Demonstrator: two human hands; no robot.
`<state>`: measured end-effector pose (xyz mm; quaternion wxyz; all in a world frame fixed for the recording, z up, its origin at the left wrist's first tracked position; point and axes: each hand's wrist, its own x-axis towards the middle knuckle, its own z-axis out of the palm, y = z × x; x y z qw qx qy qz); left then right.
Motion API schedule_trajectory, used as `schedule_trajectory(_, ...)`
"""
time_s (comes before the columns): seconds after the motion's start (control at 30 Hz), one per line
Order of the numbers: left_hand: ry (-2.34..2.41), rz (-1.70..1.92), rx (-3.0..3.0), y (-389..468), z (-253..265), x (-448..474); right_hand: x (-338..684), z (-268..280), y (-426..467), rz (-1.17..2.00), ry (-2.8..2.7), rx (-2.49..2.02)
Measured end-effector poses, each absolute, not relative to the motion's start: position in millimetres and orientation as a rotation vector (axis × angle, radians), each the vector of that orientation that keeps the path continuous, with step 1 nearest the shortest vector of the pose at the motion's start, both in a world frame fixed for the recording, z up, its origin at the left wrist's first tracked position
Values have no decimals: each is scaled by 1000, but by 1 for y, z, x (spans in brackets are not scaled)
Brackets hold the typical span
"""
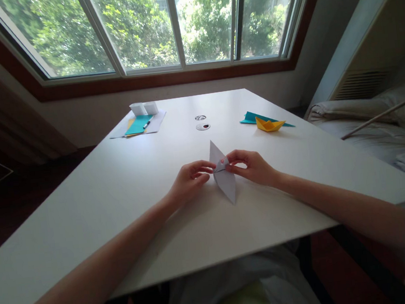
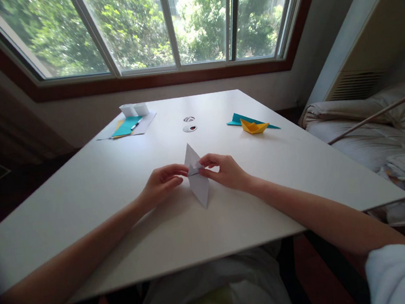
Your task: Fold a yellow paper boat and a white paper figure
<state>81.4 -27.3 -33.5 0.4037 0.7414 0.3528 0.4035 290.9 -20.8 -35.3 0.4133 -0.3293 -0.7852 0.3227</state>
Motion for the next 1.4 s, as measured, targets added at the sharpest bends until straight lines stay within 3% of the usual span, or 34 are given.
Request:
schedule_trajectory(0.17,1017,1209,2153,-32,-28,84,290,-28,-26,617,-2083,-857)
schedule_trajectory(0.37,1045,1154,2211,-32,-28,87,289,-24,-29,390,-2111,-826)
schedule_trajectory(1.0,925,1156,1846,-28,-27,83,301,-23,-19,498,-2175,-862)
schedule_trajectory(1.4,1034,1029,2011,-25,-26,76,308,-22,-15,564,-2191,-893)
